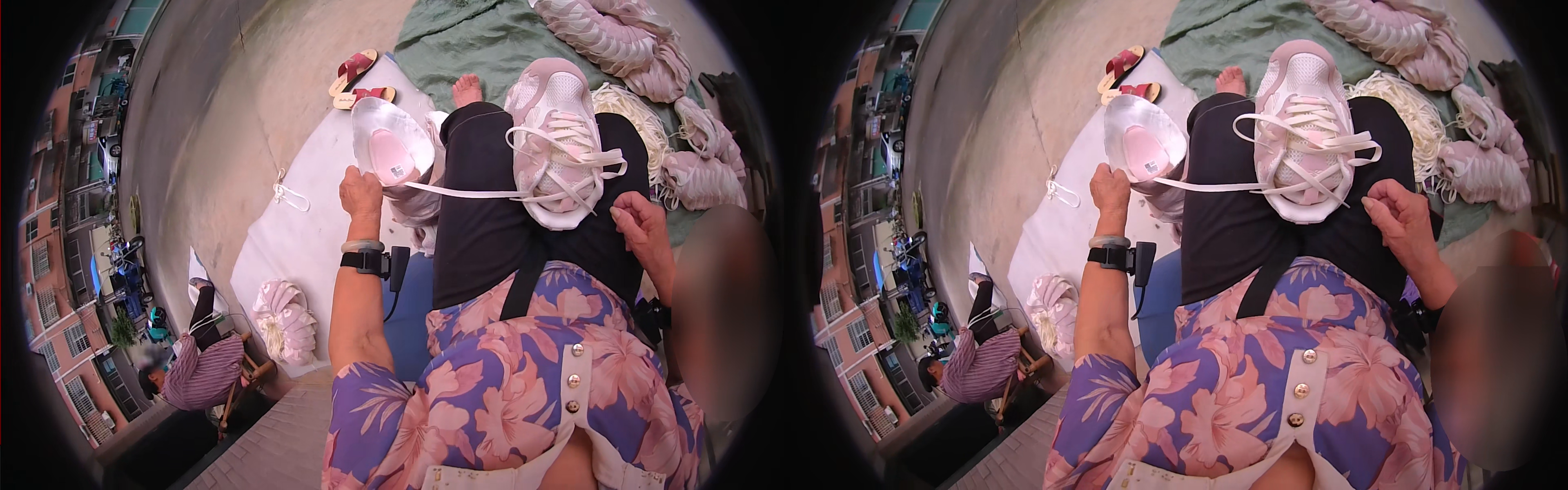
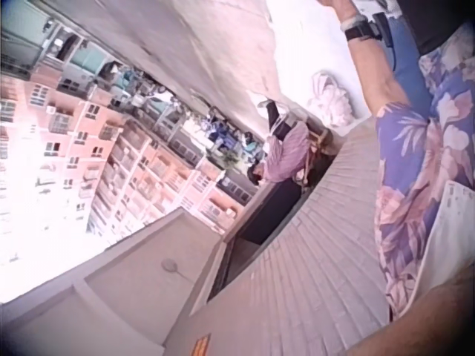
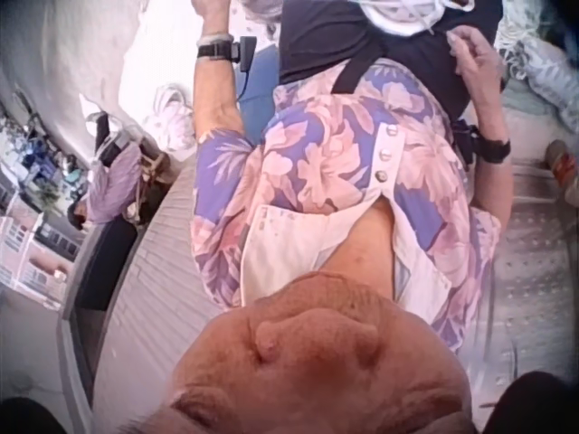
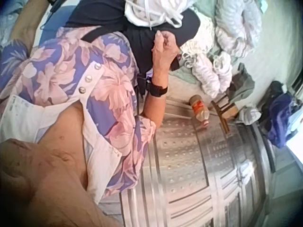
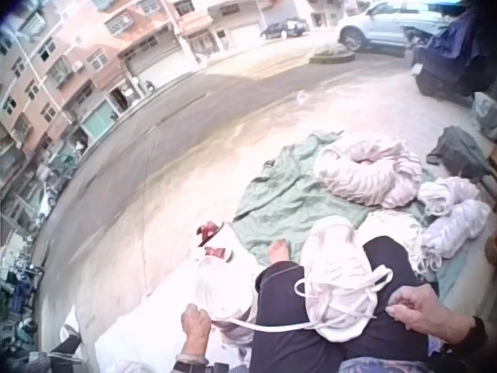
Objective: Lacing a pair of sneakers while sitting outdoors.
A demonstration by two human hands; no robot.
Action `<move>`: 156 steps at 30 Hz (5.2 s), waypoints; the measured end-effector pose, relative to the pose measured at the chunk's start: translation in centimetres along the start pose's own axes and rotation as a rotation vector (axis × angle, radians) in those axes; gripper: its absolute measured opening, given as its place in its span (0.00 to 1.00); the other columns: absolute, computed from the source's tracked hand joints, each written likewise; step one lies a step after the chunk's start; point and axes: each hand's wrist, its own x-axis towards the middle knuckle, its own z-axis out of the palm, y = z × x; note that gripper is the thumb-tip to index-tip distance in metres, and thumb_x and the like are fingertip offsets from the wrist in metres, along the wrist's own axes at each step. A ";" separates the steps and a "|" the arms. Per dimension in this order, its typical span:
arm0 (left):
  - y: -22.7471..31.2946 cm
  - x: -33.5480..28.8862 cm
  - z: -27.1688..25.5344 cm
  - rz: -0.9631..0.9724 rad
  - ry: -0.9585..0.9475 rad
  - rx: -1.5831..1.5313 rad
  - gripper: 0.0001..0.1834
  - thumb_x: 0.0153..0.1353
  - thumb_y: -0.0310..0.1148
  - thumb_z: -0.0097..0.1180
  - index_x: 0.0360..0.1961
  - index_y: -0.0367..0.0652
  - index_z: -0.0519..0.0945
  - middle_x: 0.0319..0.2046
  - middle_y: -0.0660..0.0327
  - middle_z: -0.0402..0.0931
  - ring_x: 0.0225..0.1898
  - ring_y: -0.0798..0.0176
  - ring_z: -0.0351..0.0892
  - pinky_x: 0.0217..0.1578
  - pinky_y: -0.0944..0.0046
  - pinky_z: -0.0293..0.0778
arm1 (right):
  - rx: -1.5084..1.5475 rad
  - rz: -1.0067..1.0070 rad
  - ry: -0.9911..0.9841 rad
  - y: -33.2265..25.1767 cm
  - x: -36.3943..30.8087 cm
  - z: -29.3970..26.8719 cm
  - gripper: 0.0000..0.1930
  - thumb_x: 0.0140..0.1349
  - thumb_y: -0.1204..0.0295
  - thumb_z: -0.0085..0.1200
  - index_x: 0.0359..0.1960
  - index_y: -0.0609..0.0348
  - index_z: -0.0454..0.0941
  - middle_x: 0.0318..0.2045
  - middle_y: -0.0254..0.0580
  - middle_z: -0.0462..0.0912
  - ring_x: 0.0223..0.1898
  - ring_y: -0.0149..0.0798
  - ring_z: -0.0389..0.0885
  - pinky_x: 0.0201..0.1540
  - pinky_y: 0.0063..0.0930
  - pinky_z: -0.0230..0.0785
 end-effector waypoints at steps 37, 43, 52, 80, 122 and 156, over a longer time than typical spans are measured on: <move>11.3 -15.4 -8.8 1.171 -0.101 -0.634 0.32 0.47 0.20 0.63 0.53 0.39 0.62 0.35 0.55 0.71 0.35 0.58 0.74 0.29 0.60 0.73 | -0.710 -0.514 0.177 0.5 3.5 3.2 0.17 0.61 0.57 0.47 0.26 0.59 0.71 0.20 0.48 0.77 0.24 0.51 0.78 0.26 0.41 0.68; 16.7 -17.3 -5.5 1.580 -0.126 -0.332 0.28 0.39 0.23 0.62 0.45 0.40 0.68 0.25 0.56 0.64 0.25 0.54 0.67 0.25 0.59 0.63 | -0.555 -0.571 0.204 1.6 4.2 2.4 0.11 0.61 0.64 0.45 0.29 0.58 0.74 0.20 0.50 0.77 0.26 0.53 0.78 0.28 0.43 0.69; 19.2 -16.4 -3.0 1.676 -0.107 -0.217 0.08 0.48 0.27 0.54 0.29 0.41 0.70 0.23 0.58 0.63 0.25 0.57 0.67 0.25 0.62 0.65 | -0.277 -0.457 0.339 -2.7 1.5 2.4 0.20 0.51 0.57 0.57 0.37 0.61 0.74 0.21 0.44 0.75 0.22 0.43 0.76 0.24 0.34 0.66; 19.2 -9.2 -5.4 0.761 -0.173 -0.653 0.10 0.64 0.29 0.48 0.41 0.34 0.77 0.21 0.58 0.75 0.24 0.68 0.73 0.28 0.69 0.70 | -0.944 -0.938 0.390 -4.0 7.8 1.8 0.08 0.55 0.67 0.47 0.23 0.57 0.71 0.20 0.45 0.75 0.25 0.48 0.78 0.25 0.38 0.70; 17.8 -12.2 -5.9 0.599 -0.812 -0.441 0.30 0.66 0.41 0.41 0.64 0.37 0.52 0.29 0.56 0.78 0.20 0.70 0.76 0.19 0.74 0.73 | -0.144 -0.693 -0.027 1.4 5.8 -1.3 0.16 0.58 0.64 0.51 0.43 0.63 0.73 0.20 0.46 0.76 0.22 0.41 0.77 0.22 0.29 0.68; 18.0 -9.7 -5.7 0.986 -0.816 -0.177 0.34 0.62 0.30 0.43 0.63 0.25 0.44 0.49 0.41 0.69 0.44 0.53 0.76 0.46 0.62 0.71 | -0.164 0.099 0.530 24.1 20.6 -3.8 0.08 0.52 0.68 0.45 0.27 0.58 0.75 0.26 0.49 0.78 0.32 0.50 0.77 0.37 0.39 0.68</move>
